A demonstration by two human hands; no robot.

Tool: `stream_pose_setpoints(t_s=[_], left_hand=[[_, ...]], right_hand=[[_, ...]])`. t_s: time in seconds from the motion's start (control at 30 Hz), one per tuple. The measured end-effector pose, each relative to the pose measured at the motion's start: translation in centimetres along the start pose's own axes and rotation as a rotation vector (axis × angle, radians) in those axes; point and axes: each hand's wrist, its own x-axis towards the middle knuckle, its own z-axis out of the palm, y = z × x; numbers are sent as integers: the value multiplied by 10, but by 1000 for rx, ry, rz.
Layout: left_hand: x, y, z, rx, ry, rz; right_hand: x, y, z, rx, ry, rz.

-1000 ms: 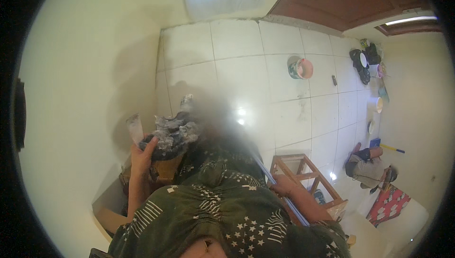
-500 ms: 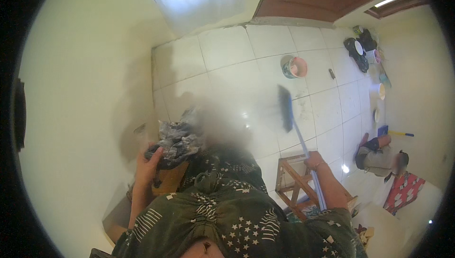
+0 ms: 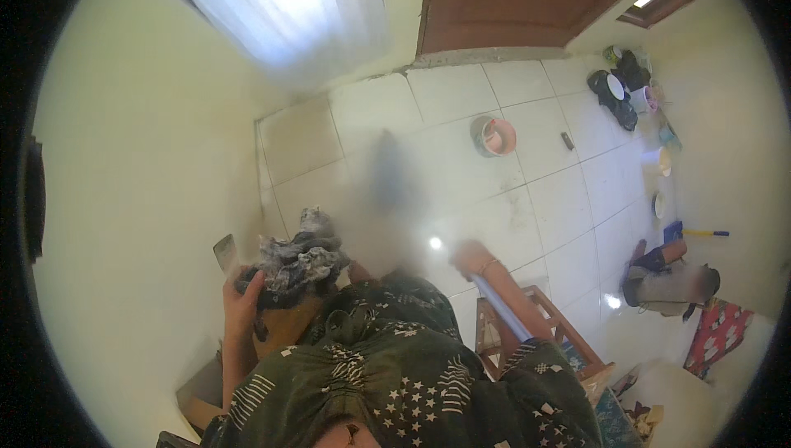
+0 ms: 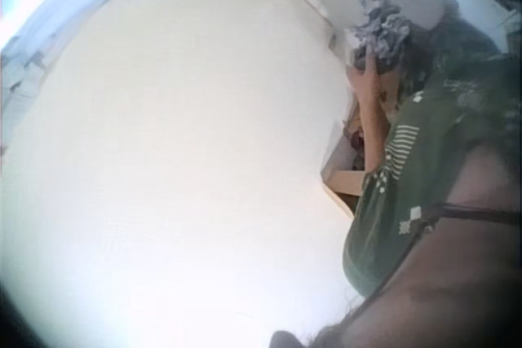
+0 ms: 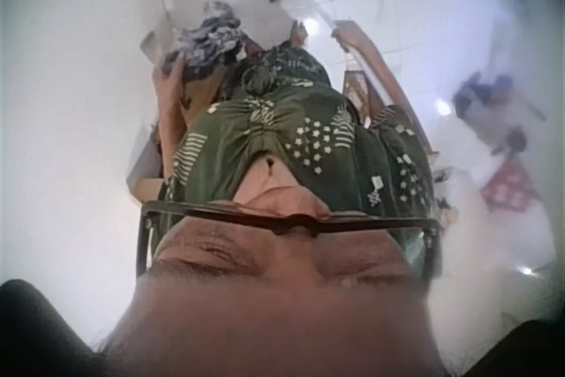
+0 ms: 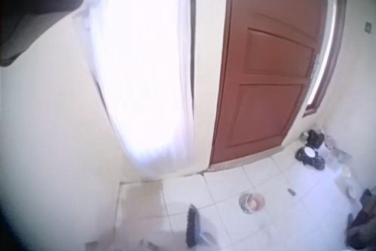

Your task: The person cleans the floor by first scraping the grout lines between tiles with a small scraper, then using a piece of cloth to wipe the surface, and finally sweeping the area with a broom.

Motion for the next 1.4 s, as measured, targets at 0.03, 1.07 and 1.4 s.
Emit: stream_pose_setpoints(t_s=[0.03, 1.07, 1.4], left_hand=[[1, -2, 1, -22, -11, 21], [13, 15, 73, -30, 10, -11], [19, 14, 79, 65, -97, -3]], right_hand=[[8, 9, -11, -56, 5, -32], [-72, 91, -195, -447, 275, 6], [23, -3, -41, 358, 47, -136]])
